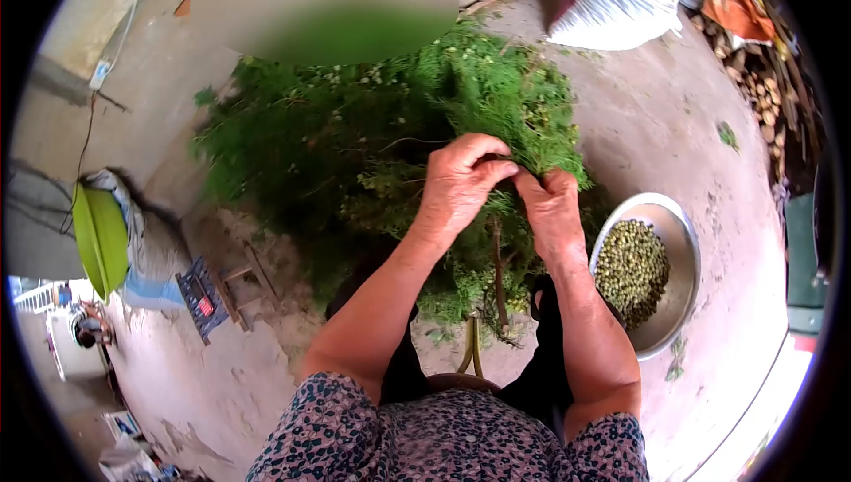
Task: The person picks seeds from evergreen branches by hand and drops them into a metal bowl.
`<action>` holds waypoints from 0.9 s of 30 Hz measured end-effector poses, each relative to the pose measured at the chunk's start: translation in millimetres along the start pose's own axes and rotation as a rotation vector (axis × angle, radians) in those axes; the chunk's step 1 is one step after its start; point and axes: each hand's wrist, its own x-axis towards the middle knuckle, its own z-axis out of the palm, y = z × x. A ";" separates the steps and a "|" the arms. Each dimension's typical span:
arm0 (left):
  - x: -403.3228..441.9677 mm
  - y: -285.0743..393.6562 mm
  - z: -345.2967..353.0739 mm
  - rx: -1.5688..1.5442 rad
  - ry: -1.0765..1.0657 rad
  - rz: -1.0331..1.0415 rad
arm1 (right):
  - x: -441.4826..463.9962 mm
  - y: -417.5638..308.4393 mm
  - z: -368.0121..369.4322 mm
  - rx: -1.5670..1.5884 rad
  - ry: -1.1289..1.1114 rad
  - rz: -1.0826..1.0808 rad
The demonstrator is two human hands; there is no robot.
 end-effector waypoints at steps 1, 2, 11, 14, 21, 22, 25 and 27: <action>-0.8 -4.8 0.3 -0.029 -0.006 0.004 | 1.1 2.2 -0.1 -0.043 0.007 -0.038; -1.9 -3.5 0.2 -0.070 -0.008 -0.019 | 3.1 8.3 -1.3 -0.027 -0.007 -0.068; 2.0 3.2 -10.5 -0.737 0.128 -0.413 | -8.9 -24.3 12.9 0.263 0.073 0.184; 3.9 -0.6 -14.7 -0.814 0.181 -0.514 | -5.0 -7.2 9.6 0.267 0.063 0.222; 9.7 -4.6 -30.7 -0.753 0.206 -0.461 | -12.8 -34.0 11.7 0.131 -0.098 0.289; 11.3 -0.8 -33.5 -0.678 0.190 -0.404 | -10.8 -21.6 8.3 0.042 -0.148 0.226; 13.1 5.0 -37.4 -0.518 0.153 -0.229 | -11.1 -13.0 8.4 -0.057 -0.199 0.010; 12.1 12.1 -40.0 -0.358 0.078 -0.229 | -10.5 -9.5 10.1 -0.156 -0.171 -0.239</action>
